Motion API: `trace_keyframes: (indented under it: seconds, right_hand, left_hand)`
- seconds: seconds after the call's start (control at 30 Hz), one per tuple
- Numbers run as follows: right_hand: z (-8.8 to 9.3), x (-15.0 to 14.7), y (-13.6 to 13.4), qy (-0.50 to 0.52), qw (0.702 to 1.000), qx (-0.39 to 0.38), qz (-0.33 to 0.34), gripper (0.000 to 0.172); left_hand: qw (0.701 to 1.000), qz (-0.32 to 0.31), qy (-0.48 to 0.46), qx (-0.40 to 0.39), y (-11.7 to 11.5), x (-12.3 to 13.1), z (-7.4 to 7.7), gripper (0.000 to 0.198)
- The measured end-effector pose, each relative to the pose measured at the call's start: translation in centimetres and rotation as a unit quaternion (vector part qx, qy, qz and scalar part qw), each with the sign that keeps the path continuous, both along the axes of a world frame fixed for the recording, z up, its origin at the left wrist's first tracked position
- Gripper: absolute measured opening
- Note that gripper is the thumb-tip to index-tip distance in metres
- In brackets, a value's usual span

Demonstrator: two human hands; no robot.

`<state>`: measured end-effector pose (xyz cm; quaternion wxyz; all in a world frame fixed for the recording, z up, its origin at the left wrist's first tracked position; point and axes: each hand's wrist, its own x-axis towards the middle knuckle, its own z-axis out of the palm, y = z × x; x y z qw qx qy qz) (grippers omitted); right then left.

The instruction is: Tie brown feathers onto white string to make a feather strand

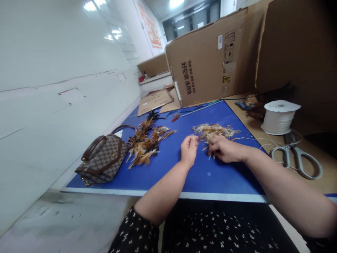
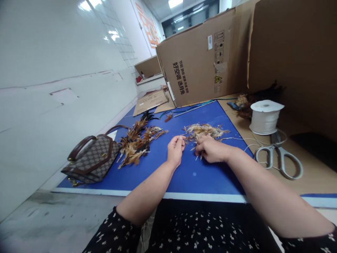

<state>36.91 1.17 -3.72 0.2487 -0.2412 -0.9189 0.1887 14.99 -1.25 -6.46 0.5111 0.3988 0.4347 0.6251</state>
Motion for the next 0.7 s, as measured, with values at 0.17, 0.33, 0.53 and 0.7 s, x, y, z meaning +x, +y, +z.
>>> trace_keyframes:
  seconds: [0.17, 0.33, 0.53, 0.7]
  right_hand:
    - [-0.6, -0.7, 0.0, 0.008, 1.0, -0.023, -0.006, 0.016]
    - [-0.2, -1.4, 0.0, 0.108, 0.992, -0.063, -0.035, 0.021]
    - [-1.1, -2.4, 0.1, 0.239, 0.951, -0.149, -0.127, 0.039]
    - [-1.6, -3.4, -0.1, 0.277, 0.932, -0.193, -0.136, 0.047]
  left_hand:
    - [0.999, 0.018, -0.011, 0.048, 0.2, 0.2, 0.0, 0.048]
    - [0.999, 0.001, -0.014, 0.049, 0.1, 0.1, 0.0, 0.049]
    - [0.998, -0.046, -0.001, 0.046, -0.8, 0.2, 0.2, 0.055]
    - [0.997, -0.064, 0.005, 0.035, -1.3, 0.7, 0.3, 0.059]
